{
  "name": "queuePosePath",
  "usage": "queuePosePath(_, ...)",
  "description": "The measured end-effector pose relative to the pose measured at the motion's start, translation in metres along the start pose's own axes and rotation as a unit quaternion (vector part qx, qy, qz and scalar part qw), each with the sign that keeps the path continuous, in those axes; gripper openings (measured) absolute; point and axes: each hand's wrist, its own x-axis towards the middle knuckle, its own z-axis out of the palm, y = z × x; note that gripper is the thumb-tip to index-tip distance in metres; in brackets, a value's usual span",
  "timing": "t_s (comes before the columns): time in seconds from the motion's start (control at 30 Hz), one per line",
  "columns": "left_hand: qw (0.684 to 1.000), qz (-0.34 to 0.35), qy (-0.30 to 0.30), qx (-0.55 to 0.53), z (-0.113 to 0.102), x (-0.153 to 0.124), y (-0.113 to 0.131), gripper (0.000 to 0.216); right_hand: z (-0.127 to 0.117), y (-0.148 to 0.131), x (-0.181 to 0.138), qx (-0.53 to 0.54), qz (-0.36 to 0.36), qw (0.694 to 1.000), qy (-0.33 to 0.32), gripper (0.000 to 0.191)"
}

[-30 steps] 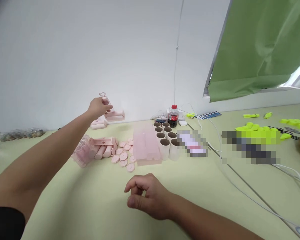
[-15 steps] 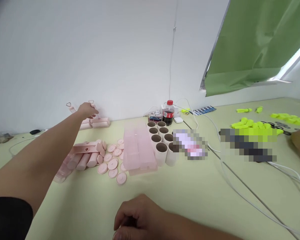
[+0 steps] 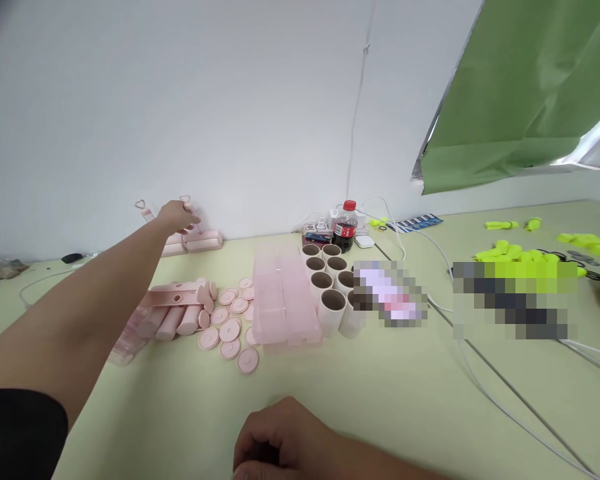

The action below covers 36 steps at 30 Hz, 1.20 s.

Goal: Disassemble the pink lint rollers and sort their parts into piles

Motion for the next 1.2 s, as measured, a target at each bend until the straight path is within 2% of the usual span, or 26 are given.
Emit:
queuePosePath(0.13,1.000,-0.022,-0.016,-0.012,-0.004,-0.007,0.001,0.033,0.000,-0.001,-0.002,0.004,0.011,1.000,0.001,0.033)
queuePosePath(0.27,0.998,-0.057,-0.029,0.016,-0.019,-0.020,0.005,0.036,0.001,0.002,-0.001,-0.018,0.008,1.000,0.008,0.030)
queuePosePath(0.37,0.997,-0.008,0.007,0.074,-0.034,-0.041,0.012,0.028,0.002,0.006,0.002,-0.045,-0.012,0.999,0.018,0.023)
queuePosePath(0.47,0.985,0.110,0.085,0.106,-0.041,-0.080,0.022,0.016,0.003,0.008,0.005,-0.045,-0.028,0.998,0.017,0.016)
queuePosePath(0.53,0.977,0.173,0.095,0.084,-0.043,-0.116,0.029,0.009,0.003,0.010,0.007,-0.029,-0.034,0.999,0.012,0.014)
queuePosePath(0.6,0.969,0.226,0.089,0.038,-0.043,-0.158,0.034,0.011,0.003,0.011,0.010,-0.019,-0.039,0.999,0.012,0.013)
queuePosePath(0.7,0.955,0.269,0.119,-0.036,-0.047,-0.213,0.032,0.019,0.001,0.012,0.014,-0.007,-0.035,0.999,0.022,0.015)
queuePosePath(0.8,0.945,0.264,0.174,-0.082,-0.060,-0.246,0.016,0.022,0.000,0.013,0.017,0.000,-0.033,0.999,0.031,0.019)
queuePosePath(0.9,0.949,0.205,0.216,-0.107,-0.076,-0.253,-0.007,0.024,-0.002,0.014,0.018,-0.010,-0.050,0.998,0.034,0.022)
queuePosePath(1.0,0.962,0.147,0.212,-0.093,-0.089,-0.247,-0.027,0.026,-0.003,0.015,0.019,-0.015,-0.063,0.997,0.034,0.025)
queuePosePath(1.1,0.978,0.125,0.163,-0.026,-0.094,-0.237,-0.038,0.027,-0.004,0.014,0.020,-0.015,-0.066,0.997,0.027,0.025)
queuePosePath(1.2,0.983,0.132,0.081,0.094,-0.091,-0.227,-0.040,0.029,-0.004,0.012,0.020,-0.023,-0.060,0.998,0.026,0.023)
